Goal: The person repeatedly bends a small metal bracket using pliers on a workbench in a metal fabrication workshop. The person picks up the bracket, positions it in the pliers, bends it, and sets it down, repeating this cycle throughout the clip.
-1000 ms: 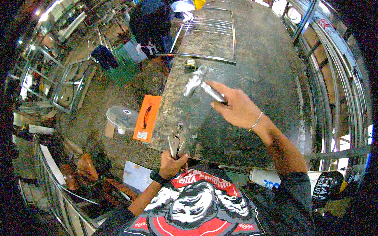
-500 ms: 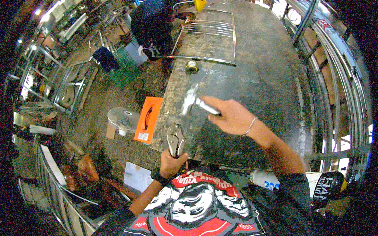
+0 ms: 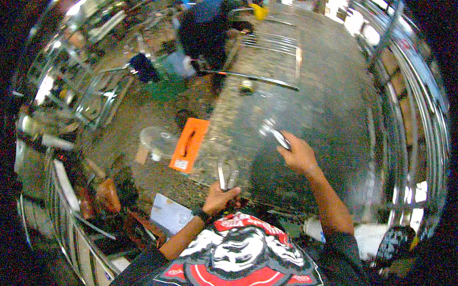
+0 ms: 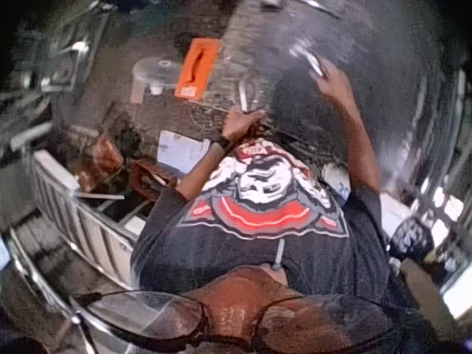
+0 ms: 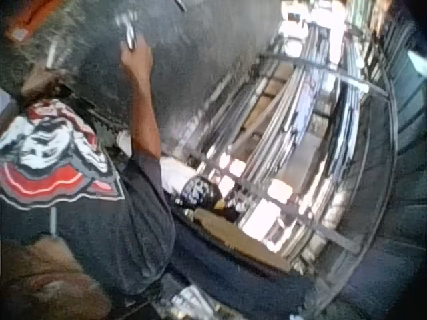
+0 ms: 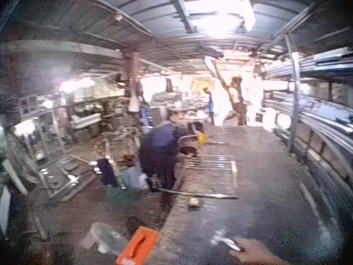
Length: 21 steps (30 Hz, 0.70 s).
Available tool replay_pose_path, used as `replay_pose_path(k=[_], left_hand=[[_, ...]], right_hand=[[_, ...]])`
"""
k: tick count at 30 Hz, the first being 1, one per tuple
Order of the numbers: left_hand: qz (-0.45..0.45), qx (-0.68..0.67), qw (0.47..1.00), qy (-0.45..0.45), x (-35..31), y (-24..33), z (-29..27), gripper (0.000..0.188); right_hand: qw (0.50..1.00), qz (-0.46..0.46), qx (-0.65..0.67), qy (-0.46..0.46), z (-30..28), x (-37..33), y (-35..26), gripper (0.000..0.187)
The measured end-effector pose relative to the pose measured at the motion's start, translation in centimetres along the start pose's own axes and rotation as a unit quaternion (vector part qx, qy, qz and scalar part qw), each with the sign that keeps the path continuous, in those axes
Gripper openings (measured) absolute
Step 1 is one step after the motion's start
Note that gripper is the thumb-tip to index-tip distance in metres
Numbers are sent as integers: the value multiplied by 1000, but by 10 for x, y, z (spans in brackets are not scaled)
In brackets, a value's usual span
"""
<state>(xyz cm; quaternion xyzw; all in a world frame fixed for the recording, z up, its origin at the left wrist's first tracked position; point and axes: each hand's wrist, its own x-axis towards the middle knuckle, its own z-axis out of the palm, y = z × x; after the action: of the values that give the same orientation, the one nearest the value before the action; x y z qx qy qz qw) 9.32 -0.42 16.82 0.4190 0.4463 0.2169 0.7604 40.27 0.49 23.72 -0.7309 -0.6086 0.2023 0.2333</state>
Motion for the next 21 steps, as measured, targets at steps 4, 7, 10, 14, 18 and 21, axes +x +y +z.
replay_pose_path(k=[4,7,10,14,18,21], left_hand=[[-36,7,999,-30,45,-70,-23,51],[27,119,991,-63,78,-114,-30,65],[46,37,997,-51,109,-179,-27,54],[-30,15,998,-56,68,-122,6,53],[4,90,995,-43,93,-155,5,54],[-17,12,998,-51,89,-163,19,70]], right_hand=[[995,92,15,21,108,-32,132,53],[986,92,118,67,129,-73,155,56],[986,69,-38,146,166,-86,204,49],[968,155,-162,115,148,-107,207,52],[964,72,-232,110,173,-116,253,55],[981,115,-122,94,163,-116,187,50]])
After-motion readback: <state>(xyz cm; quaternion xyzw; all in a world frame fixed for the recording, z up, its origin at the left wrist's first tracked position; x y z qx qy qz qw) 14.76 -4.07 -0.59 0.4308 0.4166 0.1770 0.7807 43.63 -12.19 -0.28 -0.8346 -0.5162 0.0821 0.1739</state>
